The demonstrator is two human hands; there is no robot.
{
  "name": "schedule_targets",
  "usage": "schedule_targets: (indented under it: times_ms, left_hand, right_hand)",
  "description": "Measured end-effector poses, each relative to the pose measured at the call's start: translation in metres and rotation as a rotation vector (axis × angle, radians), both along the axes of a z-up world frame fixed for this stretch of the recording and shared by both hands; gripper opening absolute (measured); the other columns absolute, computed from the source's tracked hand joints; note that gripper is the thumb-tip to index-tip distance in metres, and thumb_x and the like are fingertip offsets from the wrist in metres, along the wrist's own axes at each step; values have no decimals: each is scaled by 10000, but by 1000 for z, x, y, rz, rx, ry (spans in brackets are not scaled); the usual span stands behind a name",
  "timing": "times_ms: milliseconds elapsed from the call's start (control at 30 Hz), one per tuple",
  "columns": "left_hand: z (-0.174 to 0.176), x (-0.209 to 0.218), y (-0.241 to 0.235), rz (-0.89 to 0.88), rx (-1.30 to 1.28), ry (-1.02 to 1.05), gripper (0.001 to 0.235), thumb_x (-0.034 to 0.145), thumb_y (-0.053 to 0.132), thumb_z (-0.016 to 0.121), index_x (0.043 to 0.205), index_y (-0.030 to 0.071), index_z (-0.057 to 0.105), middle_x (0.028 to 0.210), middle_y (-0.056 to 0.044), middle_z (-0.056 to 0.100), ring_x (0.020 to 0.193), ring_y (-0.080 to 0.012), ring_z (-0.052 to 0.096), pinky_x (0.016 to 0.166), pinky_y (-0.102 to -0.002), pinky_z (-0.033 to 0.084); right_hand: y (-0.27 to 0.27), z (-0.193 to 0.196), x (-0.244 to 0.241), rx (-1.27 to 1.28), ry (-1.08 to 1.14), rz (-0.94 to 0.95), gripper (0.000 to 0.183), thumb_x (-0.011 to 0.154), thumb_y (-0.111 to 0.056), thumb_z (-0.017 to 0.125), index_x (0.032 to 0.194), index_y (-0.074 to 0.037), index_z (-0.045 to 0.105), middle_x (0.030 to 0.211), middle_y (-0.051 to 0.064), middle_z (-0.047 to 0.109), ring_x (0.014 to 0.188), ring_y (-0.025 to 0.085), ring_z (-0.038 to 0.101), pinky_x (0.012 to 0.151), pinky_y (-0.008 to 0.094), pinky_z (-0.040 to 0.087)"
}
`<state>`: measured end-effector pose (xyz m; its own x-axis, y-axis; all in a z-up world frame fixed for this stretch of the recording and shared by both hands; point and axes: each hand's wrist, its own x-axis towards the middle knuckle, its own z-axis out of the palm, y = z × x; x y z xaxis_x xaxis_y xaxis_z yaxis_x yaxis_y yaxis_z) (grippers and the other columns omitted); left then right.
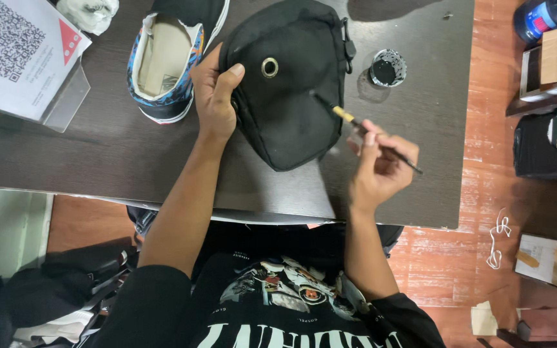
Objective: The person uses a paintbrush to apply black paint to a small black bag on a table. They repeatedly dip the brush into a small container of paint and cover the bag's surface, including the sides and top, while holding the bag steady with the other hand.
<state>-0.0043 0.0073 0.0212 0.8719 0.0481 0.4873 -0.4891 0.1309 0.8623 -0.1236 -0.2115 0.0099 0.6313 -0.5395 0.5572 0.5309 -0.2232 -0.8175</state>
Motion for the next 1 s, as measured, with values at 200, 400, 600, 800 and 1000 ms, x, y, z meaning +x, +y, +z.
schedule_targets:
  times_ms: [200, 400, 600, 800, 1000]
  left_hand:
    - [0, 1, -1, -30, -34, 33, 259, 992, 235, 547, 802, 134, 402, 766, 59, 328, 752, -111, 290, 705, -312, 262]
    - [-2, 2, 1, -10, -7, 12, 189, 993, 232, 556, 864, 96, 525, 799, 57, 406, 785, -111, 365, 735, -321, 341]
    - [1, 2, -2, -44, -70, 10, 206, 990, 235, 561, 842, 119, 477, 810, 61, 399, 801, -112, 357, 753, -312, 334]
    - [1, 0, -3, -50, -59, 9, 216, 1005, 216, 546, 833, 134, 443, 814, 64, 383, 793, -105, 351, 737, -309, 320]
    - [12, -5, -2, -49, -66, 25, 222, 1011, 271, 541, 865, 107, 512, 836, 52, 442, 819, -113, 412, 770, -300, 368]
  right_hand:
    - [-1, 2, -10, 14, -23, 54, 179, 1096, 37, 616, 1142, -52, 469, 1134, 349, 711, 1051, 396, 773, 749, 405, 710]
    - [-8, -1, -1, 39, 52, -63, 149, 1089, -19, 670, 1130, -67, 536, 1161, 285, 748, 959, 303, 791, 748, 382, 710]
    - [14, -16, -20, -183, -137, 107, 123, 1051, 91, 648, 1103, 37, 550, 1071, 304, 706, 1029, 371, 781, 778, 370, 734]
    - [4, -14, -10, -75, -50, -73, 168, 1089, 52, 632, 1172, -34, 514, 1173, 301, 683, 1160, 379, 754, 740, 356, 715]
    - [15, 5, -16, -117, -169, 26, 154, 1005, 122, 643, 950, 7, 557, 885, 253, 662, 904, 344, 747, 643, 435, 705]
